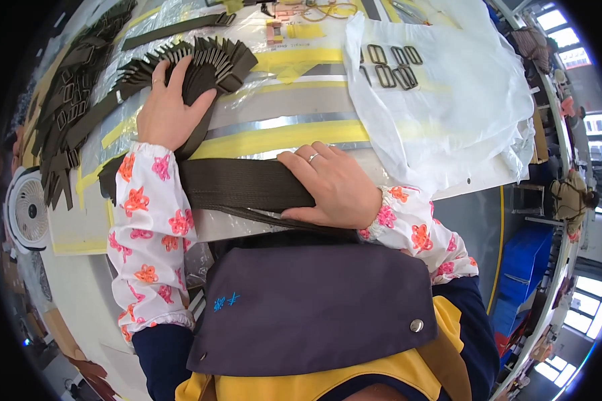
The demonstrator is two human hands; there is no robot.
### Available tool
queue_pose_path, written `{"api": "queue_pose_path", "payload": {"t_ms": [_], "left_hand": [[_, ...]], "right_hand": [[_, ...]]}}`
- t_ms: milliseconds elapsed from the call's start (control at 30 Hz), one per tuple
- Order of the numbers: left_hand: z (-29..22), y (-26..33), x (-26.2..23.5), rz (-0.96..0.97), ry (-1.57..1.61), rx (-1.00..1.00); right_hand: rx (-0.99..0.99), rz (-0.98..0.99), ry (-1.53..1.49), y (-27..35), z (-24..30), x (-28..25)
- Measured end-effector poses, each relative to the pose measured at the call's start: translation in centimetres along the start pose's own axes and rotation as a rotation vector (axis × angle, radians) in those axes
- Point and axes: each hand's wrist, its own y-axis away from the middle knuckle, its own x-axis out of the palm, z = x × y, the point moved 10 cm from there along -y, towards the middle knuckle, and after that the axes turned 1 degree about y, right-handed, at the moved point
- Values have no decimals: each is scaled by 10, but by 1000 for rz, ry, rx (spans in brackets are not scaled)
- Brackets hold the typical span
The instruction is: Assembling metal buckles onto fabric or leather straps at a workstation.
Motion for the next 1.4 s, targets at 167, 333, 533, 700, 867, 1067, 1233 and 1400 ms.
{"api": "queue_pose_path", "payload": {"t_ms": [167,333,533,700,867,1067,1233,1400], "left_hand": [[4,17,-7,85,-29,-66],[-57,48,-42,-67,-88,233],[-94,77,-40,83,347,284],[-106,74,-20,68,382,283],[-114,49,0,286,391,332],[-109,35,45,753,483,259],[-105,29,4,195,620,196],[-89,33,-3,288,1205,32]], "right_hand": [[-47,-196,-160,1,-10,-64],[383,-396,155,25,-137,-126],[484,-338,438,22,-207,-104],[636,-223,175,22,-223,-96],[515,-314,-48,30,-178,-116],[222,-494,-401,18,-93,-121],[-125,-773,-1,15,-24,-115],[-367,-874,51,5,6,-105]]}}
